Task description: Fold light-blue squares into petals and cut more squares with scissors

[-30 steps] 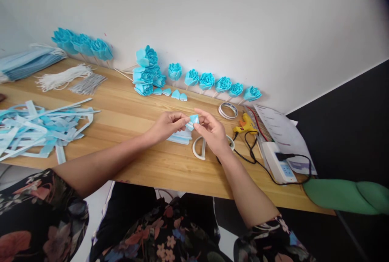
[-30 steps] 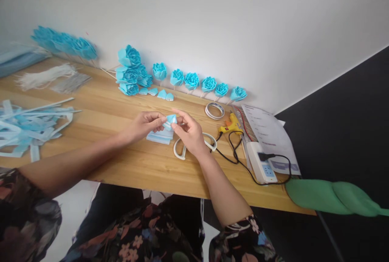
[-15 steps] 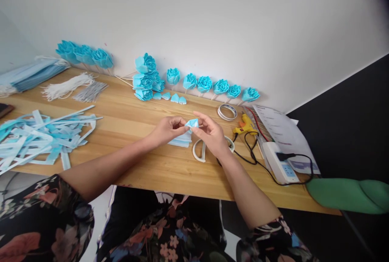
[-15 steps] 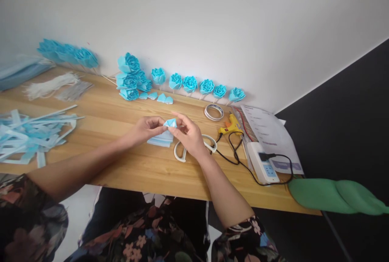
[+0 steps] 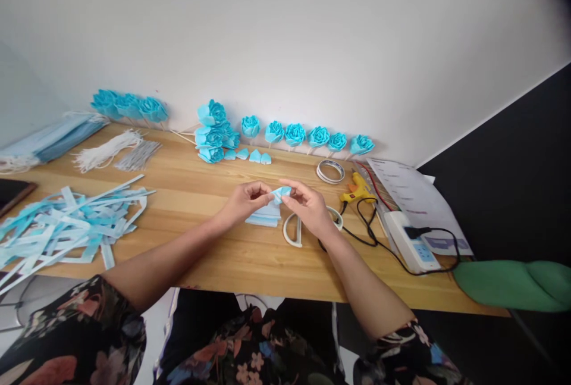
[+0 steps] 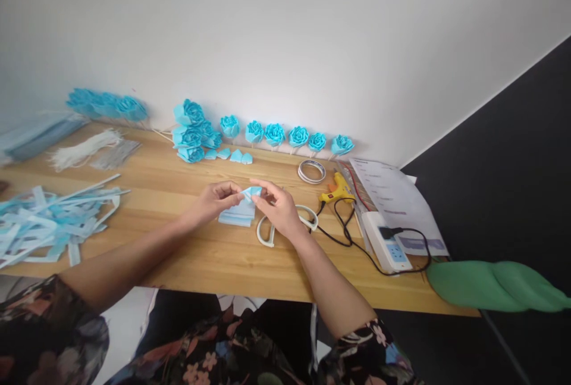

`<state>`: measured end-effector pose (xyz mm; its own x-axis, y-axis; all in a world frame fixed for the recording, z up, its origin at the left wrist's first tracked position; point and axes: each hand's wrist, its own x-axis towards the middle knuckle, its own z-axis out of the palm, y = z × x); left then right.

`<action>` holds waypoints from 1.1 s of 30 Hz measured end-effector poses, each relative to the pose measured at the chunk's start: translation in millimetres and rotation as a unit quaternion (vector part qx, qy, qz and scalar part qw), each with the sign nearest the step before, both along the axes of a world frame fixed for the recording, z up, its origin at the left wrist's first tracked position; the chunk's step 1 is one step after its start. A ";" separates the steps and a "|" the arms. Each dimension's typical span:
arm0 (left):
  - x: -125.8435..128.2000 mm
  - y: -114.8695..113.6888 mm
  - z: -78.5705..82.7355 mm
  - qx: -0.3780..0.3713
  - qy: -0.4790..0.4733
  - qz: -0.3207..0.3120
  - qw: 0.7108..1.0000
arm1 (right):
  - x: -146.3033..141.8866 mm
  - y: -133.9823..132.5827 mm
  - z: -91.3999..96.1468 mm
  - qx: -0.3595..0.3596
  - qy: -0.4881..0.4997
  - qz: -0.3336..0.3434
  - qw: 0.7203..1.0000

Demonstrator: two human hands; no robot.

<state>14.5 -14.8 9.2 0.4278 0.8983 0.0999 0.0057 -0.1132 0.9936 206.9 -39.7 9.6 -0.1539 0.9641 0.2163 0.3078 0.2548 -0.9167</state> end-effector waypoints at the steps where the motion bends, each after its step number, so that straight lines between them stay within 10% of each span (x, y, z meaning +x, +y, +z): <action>1: -0.3 0.4 1.3 -0.003 0.000 0.004 1.000 | 0.2 0.4 0.1 -0.002 0.005 -0.002 1.000; 13: -5.7 29.6 -0.1 0.101 0.154 0.113 0.976 | 15.8 11.0 4.8 0.034 0.087 -0.109 0.990; 18: 15.4 75.7 13.0 0.320 0.410 0.119 0.846 | 14.2 9.9 5.7 0.045 0.040 -0.111 0.992; 22: 49.2 105.0 4.0 0.343 0.533 0.076 0.770 | 13.7 10.5 4.7 0.046 0.019 -0.107 0.993; 27: 72.5 111.9 -6.5 0.332 0.548 0.070 0.765 | 15.0 11.1 5.5 0.056 -0.002 -0.113 0.992; 33: 26.9 106.6 -0.4 0.341 0.514 0.091 0.782 | 21.9 14.3 3.6 0.067 -0.006 -0.123 0.990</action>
<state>41.4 91.8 8.9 0.4683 0.8416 0.2690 0.8393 -0.5189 0.1623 228.7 -25.4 13.3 0.0788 0.9354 0.3446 0.3871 0.2899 -0.8753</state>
